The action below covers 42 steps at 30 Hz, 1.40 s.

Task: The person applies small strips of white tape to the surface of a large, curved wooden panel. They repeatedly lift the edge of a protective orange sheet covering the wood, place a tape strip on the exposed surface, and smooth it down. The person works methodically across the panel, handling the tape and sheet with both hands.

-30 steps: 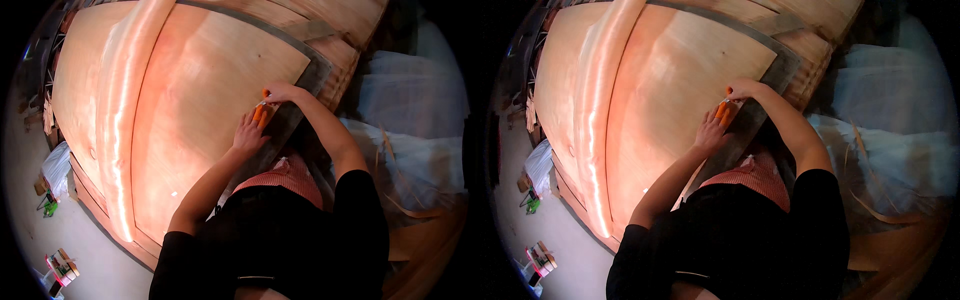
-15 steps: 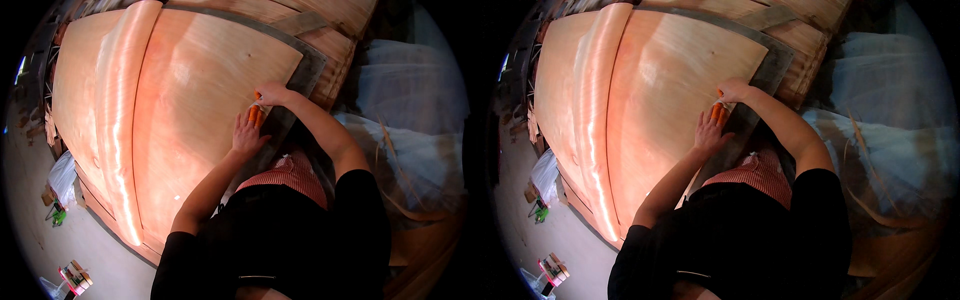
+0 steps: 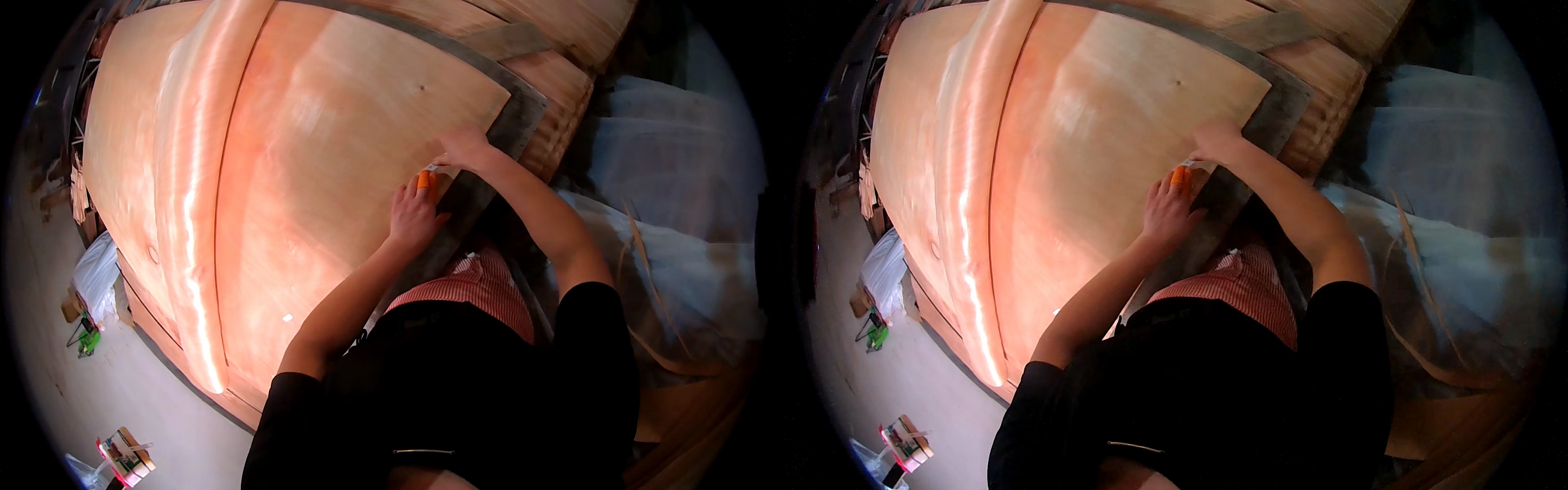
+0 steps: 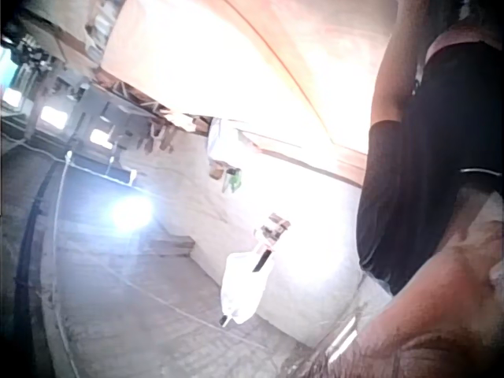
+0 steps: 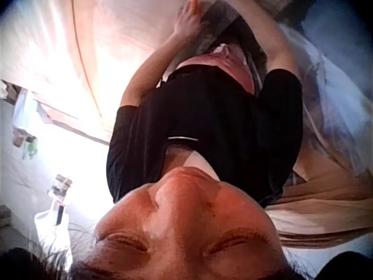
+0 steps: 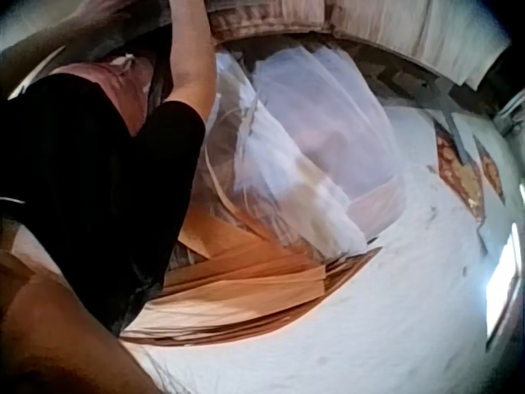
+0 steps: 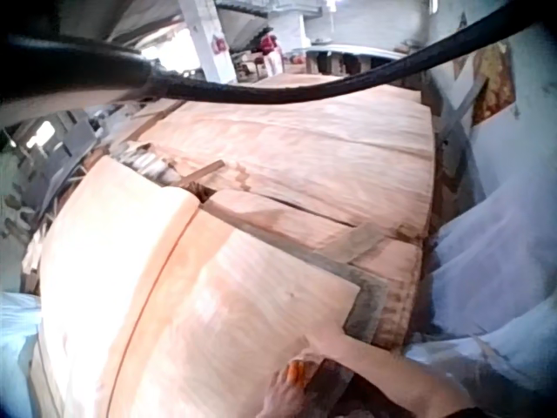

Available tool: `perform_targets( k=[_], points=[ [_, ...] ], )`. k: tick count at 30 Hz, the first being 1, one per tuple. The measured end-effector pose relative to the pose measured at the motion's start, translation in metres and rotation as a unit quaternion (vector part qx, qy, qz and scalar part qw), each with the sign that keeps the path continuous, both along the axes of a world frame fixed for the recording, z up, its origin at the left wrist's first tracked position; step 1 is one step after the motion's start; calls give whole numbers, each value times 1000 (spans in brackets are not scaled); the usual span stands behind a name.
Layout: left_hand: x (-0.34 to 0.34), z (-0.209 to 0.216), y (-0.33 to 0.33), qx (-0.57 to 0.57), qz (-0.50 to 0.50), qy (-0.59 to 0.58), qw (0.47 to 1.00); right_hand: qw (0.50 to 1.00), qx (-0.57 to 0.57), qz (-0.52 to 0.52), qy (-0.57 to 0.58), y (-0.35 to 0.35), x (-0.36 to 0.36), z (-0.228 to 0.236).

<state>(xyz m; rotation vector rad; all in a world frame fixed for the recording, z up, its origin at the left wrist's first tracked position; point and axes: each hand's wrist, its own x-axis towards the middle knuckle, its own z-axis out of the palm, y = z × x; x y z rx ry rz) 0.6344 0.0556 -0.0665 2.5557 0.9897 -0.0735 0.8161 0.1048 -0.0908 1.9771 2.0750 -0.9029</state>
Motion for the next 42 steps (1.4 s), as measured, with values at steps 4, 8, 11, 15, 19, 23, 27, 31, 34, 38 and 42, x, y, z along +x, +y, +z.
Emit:
perform_targets(
  k=[4,8,11,15,19,23,27,31,34,38,42],
  points=[
    [16,-2,14,-32,-5,86,996,996,52,-20,73,-10,19,3],
    [28,-11,20,-14,-38,137,990,992,48,-64,94,-32,19,8],
    [31,-9,19,0,-45,152,987,990,88,-91,65,-53,2,14],
    [33,-9,18,-10,-34,163,986,965,174,-180,76,-74,-14,26],
    [27,-5,24,-73,-11,94,993,900,185,-309,247,-88,0,29],
    [-31,2,24,-205,61,-126,969,743,95,-424,509,-77,14,28],
    [-118,10,-13,-123,89,-163,975,635,17,-463,618,-66,1,28],
    [-170,25,-63,-129,159,-113,972,595,-33,-460,658,-68,-32,-4],
    [-188,27,-88,-111,188,-118,969,609,-32,-468,639,-71,-44,-17],
    [-212,25,-116,-81,232,-135,960,632,-67,-439,635,-76,-53,-9],
    [-246,23,-141,-114,240,-155,951,683,-86,-393,610,-89,-89,-8]
  ],
)
